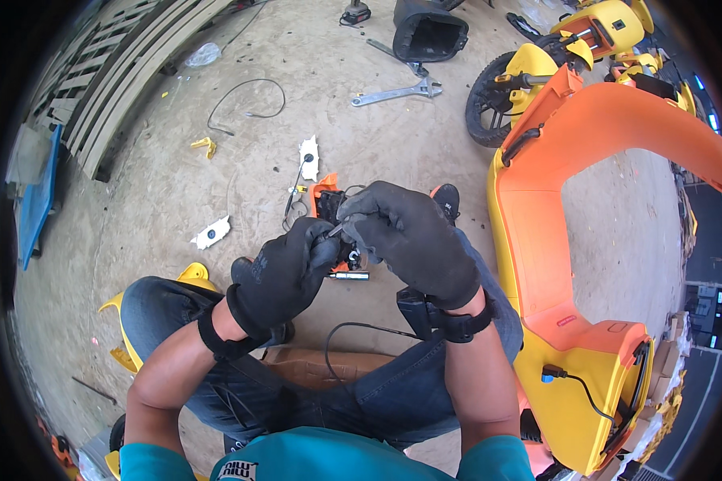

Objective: The person works on the internal components of an orange electric scooter part, using a wrench and a screwdriver to loosen and tighten screws and nuts. They handle a black internal housing and manage a set of wires and connectors while seated near other scooter frames.

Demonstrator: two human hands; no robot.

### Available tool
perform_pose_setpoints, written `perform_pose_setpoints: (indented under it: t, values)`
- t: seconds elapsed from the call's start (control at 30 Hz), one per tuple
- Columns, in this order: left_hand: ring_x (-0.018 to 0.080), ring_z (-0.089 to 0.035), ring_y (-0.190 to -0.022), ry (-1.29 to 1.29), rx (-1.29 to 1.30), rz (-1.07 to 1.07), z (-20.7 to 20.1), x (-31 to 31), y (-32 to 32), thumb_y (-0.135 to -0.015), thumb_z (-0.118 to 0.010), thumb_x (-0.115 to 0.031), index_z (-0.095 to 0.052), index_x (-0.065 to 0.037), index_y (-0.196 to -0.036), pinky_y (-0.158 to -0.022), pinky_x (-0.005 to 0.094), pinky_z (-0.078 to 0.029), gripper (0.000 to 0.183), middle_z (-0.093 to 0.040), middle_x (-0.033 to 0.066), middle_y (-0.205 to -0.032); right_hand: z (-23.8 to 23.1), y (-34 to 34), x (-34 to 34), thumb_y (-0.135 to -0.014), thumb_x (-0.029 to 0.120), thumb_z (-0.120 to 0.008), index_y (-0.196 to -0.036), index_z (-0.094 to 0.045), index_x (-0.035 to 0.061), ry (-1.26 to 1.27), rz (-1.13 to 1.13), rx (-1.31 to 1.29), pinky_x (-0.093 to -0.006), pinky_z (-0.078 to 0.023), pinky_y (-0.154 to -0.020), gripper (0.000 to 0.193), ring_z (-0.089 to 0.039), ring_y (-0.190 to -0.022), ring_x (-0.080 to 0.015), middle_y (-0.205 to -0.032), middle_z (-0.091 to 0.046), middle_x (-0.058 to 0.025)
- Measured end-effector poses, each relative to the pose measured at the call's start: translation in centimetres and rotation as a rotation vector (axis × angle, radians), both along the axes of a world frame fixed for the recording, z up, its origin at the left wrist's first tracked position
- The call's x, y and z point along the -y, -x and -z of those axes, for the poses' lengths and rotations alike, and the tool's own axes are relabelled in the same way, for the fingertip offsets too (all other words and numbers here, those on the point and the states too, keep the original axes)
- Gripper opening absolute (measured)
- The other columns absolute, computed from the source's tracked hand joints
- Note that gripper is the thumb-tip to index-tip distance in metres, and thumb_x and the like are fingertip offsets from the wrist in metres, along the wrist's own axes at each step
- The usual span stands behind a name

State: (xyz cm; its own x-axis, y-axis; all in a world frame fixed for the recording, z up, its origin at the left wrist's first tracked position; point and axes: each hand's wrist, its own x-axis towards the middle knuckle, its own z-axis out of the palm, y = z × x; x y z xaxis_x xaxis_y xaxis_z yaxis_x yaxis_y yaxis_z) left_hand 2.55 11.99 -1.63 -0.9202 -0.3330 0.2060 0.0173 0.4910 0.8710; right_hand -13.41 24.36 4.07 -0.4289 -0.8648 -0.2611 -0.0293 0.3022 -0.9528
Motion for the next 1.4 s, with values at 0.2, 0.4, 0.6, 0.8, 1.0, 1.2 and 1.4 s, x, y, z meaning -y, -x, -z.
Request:
perform_pose_setpoints:
  t: [0.2, 0.4, 0.6, 0.8, 1.0, 1.2, 1.4]
  values:
    - [0.0408, -0.063, -0.071, 0.005, 0.017, 0.007, 0.1, -0.1, -0.2, -0.096, -0.058, -0.015, -0.049, 0.0, -0.109, -0.06, 0.0463, -0.048, 0.021, -0.061, 0.0225, -0.079, 0.5, 0.5, 0.1, -0.089, 0.0, -0.06, -0.098, -0.065, -0.002, -0.021, -0.064, -0.104, -0.0262, -0.047, -0.066, 0.011, -0.058, -0.072, -0.0096, -0.08, -0.066, -0.0064]
    - [0.0404, -0.064, -0.072, 0.078, -0.02, -0.001, 0.6, -0.2, -0.3, -0.095, -0.059, -0.013, -0.05, 0.0, -0.11, -0.061, 0.0455, -0.049, 0.022, -0.062, 0.0223, -0.08, 0.8, 0.4, 0.2, -0.09, 0.002, -0.058, -0.094, -0.063, -0.0004, -0.023, -0.127, -0.171, -0.0207, -0.038, -0.048, 0.006, -0.049, -0.056, -0.0036, -0.072, -0.062, -0.0027]
    - [0.0398, -0.065, -0.073, 0.052, 0.002, 0.0, 0.5, -0.1, -0.3, -0.092, -0.061, -0.009, -0.05, 0.0, -0.111, -0.062, 0.0448, -0.05, 0.023, -0.063, 0.0219, -0.08, 1.2, 0.3, 0.3, -0.09, 0.003, -0.06, -0.092, -0.062, -0.0006, 0.018, -0.115, -0.211, -0.0216, -0.042, -0.054, 0.005, -0.055, -0.061, -0.0055, -0.071, -0.061, -0.0022]
    - [0.0398, -0.066, -0.075, 0.035, 0.01, -0.007, 0.9, 0.0, -0.5, -0.092, -0.06, -0.008, -0.05, 0.0, -0.112, -0.063, 0.0441, -0.05, 0.024, -0.064, 0.0224, -0.083, 1.1, 0.2, 0.4, -0.091, 0.002, -0.059, -0.09, -0.059, -0.0009, 0.024, -0.13, -0.178, -0.0288, -0.048, -0.068, 0.003, -0.056, -0.073, -0.0103, -0.079, -0.063, -0.0053]
    - [0.0319, -0.069, -0.079, -0.004, -0.02, -0.039, 1.1, 0.0, -0.2, -0.098, -0.058, -0.013, -0.053, -0.001, -0.114, -0.067, 0.0377, -0.053, 0.02, -0.067, 0.0197, -0.087, 1.9, -0.2, 0.4, -0.093, 0.004, -0.059, -0.095, -0.059, -0.0014, 0.018, -0.086, -0.049, -0.0279, -0.047, -0.067, 0.006, -0.055, -0.071, -0.0095, -0.078, -0.062, -0.0049]
    - [0.0121, -0.053, -0.072, -0.293, 0.002, -0.148, -1.1, 1.0, 0.8, -0.102, -0.05, -0.016, -0.052, 0.0, -0.112, -0.068, 0.0278, -0.045, 0.019, -0.057, 0.0074, -0.08, 0.4, -0.6, 1.0, -0.101, 0.015, -0.053, -0.112, -0.061, -0.0012, 0.046, 0.117, 0.018, -0.0232, -0.048, -0.063, 0.021, -0.056, -0.069, -0.0064, -0.082, -0.062, -0.0017]
    - [0.0068, -0.044, -0.07, -0.371, -0.013, -0.193, -0.2, 1.3, 0.9, -0.102, -0.05, -0.019, -0.051, -0.001, -0.111, -0.065, 0.0248, -0.042, 0.019, -0.051, 0.0012, -0.083, 3.0, -2.0, 1.1, -0.1, 0.016, -0.056, -0.111, -0.061, -0.0002, 0.152, -0.017, 0.114, -0.0223, -0.047, -0.06, 0.02, -0.055, -0.069, -0.0046, -0.085, -0.063, -0.0022]
